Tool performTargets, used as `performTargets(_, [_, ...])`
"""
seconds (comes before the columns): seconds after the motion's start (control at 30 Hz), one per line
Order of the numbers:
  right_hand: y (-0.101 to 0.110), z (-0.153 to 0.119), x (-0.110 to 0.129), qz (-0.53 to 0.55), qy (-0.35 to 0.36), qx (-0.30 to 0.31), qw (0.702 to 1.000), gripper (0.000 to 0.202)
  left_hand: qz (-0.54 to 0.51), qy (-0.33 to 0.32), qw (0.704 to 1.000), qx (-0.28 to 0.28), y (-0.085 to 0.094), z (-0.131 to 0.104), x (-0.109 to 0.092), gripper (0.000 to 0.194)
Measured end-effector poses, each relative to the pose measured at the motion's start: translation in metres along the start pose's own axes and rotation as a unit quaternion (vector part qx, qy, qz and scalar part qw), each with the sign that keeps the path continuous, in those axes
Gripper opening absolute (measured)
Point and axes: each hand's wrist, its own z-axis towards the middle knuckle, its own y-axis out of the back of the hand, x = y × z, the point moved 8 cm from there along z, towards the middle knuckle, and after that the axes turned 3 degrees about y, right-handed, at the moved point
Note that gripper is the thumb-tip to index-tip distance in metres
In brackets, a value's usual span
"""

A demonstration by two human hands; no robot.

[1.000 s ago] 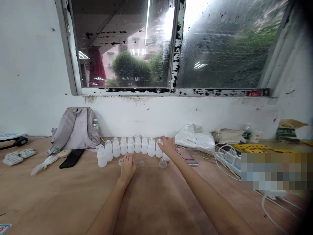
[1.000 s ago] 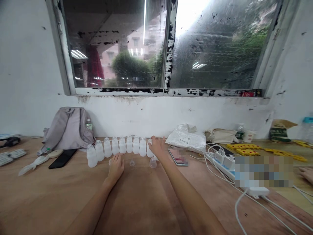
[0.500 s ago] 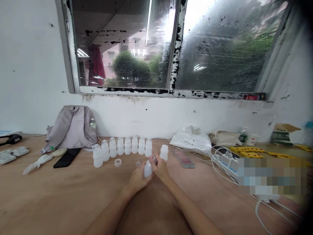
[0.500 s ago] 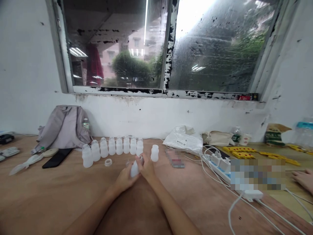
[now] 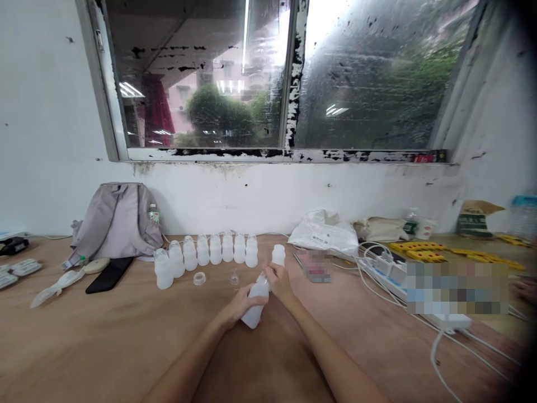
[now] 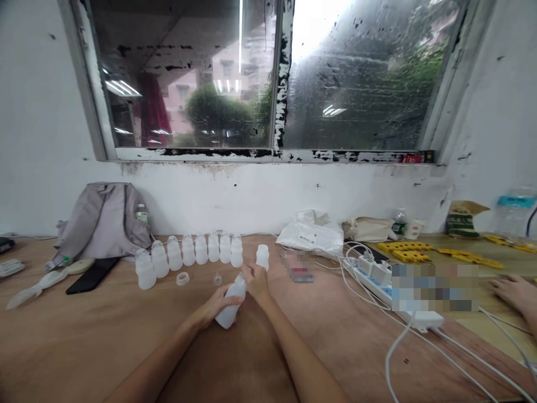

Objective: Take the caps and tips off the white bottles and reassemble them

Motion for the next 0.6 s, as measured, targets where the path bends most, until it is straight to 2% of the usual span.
performTargets(0.17, [0.001,-0.001,0.002,0.105,-0.021,-0.013,0.994,0.033,-0.16,0.058,0.982,0.084,-0.012,-0.008,0.005,0.044])
performTargets(0.27, [0.0,-0.003,0.001,0.13,-0.034,-0.018,0.991,0.033,-0.202,0.075,0.97,0.111,-0.013,-0.007,0.01,0.047])
performTargets(0.37, [0.0,-0.007,0.0,0.111,-0.02,-0.03,0.993,0.033,-0.212,0.084,0.964,0.134,-0.009,-0.003,0.017,0.049])
performTargets(0.5, [0.004,-0.014,0.009,0.042,0.053,-0.052,0.996,0.032,-0.227,0.121,0.944,0.207,-0.005,-0.005,0.026,0.058])
performTargets(0.6, [0.003,-0.019,0.014,0.018,0.08,-0.048,0.995,0.03,-0.227,0.141,0.929,0.257,-0.003,-0.009,0.029,0.062])
